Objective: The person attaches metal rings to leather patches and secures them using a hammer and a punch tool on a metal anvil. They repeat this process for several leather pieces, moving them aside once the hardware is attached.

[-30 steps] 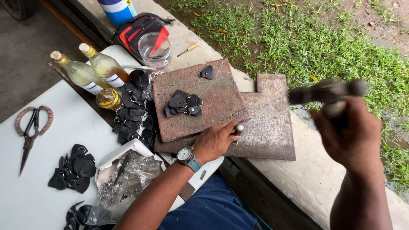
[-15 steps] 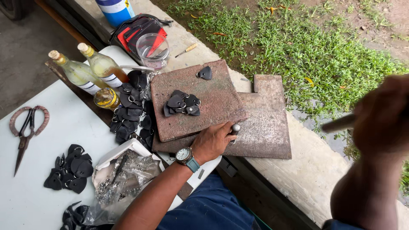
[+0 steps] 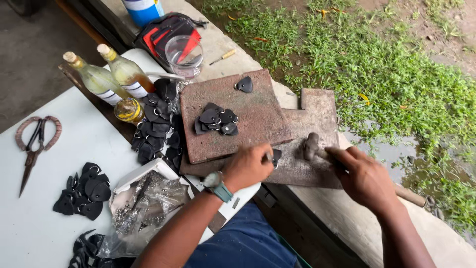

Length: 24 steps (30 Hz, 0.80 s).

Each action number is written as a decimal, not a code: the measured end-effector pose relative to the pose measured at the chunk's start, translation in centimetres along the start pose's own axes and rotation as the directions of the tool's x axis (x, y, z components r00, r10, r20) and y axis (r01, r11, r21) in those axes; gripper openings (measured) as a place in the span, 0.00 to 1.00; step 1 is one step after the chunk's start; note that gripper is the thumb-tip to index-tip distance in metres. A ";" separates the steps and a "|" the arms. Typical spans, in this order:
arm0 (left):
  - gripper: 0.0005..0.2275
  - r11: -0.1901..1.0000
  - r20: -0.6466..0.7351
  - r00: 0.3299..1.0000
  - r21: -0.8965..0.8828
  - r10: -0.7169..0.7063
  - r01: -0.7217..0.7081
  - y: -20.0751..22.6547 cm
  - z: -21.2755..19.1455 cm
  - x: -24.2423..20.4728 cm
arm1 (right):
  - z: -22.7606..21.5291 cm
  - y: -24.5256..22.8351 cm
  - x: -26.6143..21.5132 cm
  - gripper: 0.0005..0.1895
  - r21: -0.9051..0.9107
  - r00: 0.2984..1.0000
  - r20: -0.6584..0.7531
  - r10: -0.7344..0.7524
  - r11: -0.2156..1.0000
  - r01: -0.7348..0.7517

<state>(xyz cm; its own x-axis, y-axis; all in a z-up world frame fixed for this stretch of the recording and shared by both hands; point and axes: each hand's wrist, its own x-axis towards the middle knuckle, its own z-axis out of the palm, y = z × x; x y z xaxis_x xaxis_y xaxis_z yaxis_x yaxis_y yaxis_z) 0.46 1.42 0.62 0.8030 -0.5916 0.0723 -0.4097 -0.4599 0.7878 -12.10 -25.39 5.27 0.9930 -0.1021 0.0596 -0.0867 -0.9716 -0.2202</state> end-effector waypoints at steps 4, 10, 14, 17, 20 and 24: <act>0.14 0.985 0.037 0.998 0.166 -0.044 0.038 2.1 1.0 -0.4 | 1.6 0.3 -0.5 0.22 0.097 0.996 0.003 -0.093 0.991 0.093; 0.15 0.992 -0.033 0.994 0.070 0.103 -0.101 0.8 1.6 -0.1 | -0.9 -0.6 1.7 0.28 0.321 0.997 0.039 -0.065 0.946 0.049; 0.12 0.985 0.109 0.980 -0.003 -0.168 0.170 1.5 -1.2 0.1 | -0.5 -2.9 9.0 0.20 0.268 0.986 -0.132 -0.098 0.955 0.130; 0.09 0.961 0.034 0.962 -0.047 -0.272 0.273 0.8 -6.6 1.1 | 2.3 -6.1 17.0 0.20 0.227 0.995 -0.053 -0.085 0.969 0.095; 0.10 0.942 -0.063 0.944 0.065 -0.324 0.328 -0.4 -10.9 2.2 | 5.4 -9.5 23.0 0.23 0.175 0.993 -0.104 -0.055 0.982 0.072; 0.21 0.915 -0.161 0.901 -0.033 -0.402 0.402 -1.3 -12.1 1.7 | 7.9 -11.4 25.3 0.26 0.162 0.995 -0.088 -0.036 0.985 0.050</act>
<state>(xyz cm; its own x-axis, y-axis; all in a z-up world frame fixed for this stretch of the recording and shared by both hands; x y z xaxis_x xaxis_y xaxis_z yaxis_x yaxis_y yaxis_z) 7.59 9.05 7.09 0.9581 -0.2419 -0.1533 -0.0375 -0.6366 0.7703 14.68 -15.21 1.57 0.9845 -0.0851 0.1530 -0.0224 -0.9279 -0.3720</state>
